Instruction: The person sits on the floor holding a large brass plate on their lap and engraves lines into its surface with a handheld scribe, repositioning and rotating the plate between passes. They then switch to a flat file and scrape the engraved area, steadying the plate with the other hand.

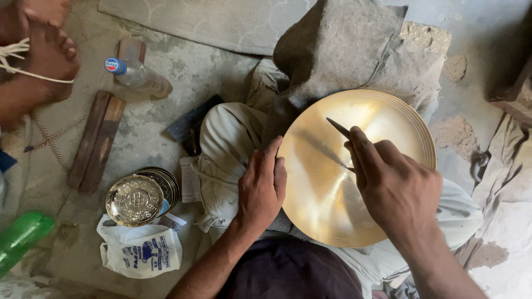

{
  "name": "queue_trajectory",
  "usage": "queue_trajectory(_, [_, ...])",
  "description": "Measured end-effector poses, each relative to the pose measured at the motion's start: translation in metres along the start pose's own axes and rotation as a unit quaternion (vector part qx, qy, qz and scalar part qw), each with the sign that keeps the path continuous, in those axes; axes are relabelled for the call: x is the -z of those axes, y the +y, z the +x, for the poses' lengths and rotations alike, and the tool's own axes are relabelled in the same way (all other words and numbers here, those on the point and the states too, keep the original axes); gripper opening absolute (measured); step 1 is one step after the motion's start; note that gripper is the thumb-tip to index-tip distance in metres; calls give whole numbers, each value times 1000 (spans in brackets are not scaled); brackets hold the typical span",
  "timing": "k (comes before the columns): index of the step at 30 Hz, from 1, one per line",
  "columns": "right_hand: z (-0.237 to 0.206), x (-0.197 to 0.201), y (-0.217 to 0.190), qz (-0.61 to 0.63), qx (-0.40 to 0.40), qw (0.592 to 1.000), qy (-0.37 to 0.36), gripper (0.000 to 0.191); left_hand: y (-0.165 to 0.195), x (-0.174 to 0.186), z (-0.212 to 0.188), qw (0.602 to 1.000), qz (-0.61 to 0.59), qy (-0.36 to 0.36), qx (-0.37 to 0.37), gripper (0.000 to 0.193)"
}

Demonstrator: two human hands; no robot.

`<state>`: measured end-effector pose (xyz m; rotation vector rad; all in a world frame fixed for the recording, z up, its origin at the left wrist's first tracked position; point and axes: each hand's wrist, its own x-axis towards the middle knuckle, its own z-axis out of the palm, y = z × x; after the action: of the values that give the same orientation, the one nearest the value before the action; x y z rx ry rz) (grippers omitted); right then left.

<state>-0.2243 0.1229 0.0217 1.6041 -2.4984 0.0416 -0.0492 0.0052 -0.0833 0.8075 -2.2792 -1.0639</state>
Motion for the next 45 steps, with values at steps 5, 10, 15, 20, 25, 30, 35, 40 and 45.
queue_trajectory(5, [-2, 4, 0, 3, -26, 995, -92, 24, 1, 1, 0, 1000, -7, 7, -13, 41])
queue_trajectory(10, [-6, 5, -9, 18, -22, 1000, 10, 24, 0, 2, 0, 1000, 4, 0, -3, 42])
queue_trajectory(15, [-4, -1, -7, 22, -29, 999, -17, 19, -4, 0, -2, 1000, -7, -11, -9, 43])
queue_trajectory(20, [-2, 1, -9, -7, -45, 998, -48, 17, -5, 0, -4, 1000, -4, -4, -7, 43])
queue_trajectory(25, [1, 8, -21, 33, -47, 998, 27, 18, -5, 3, -1, 1000, -16, -6, -3, 43])
queue_trajectory(30, [2, 13, -24, 69, -48, 996, -7, 16, -5, 4, -1, 1000, -15, 11, -17, 42])
queue_trajectory(35, [-8, 15, -19, 68, -65, 993, -66, 14, -5, 5, -1, 1000, -17, 10, -17, 41])
queue_trajectory(40, [-18, 12, -10, 89, -63, 994, -21, 16, -5, 4, -2, 1000, -15, 11, -14, 41])
queue_trajectory(45, [-29, 8, -3, 108, -91, 990, -28, 20, -8, 2, -3, 1000, -19, 7, -19, 42])
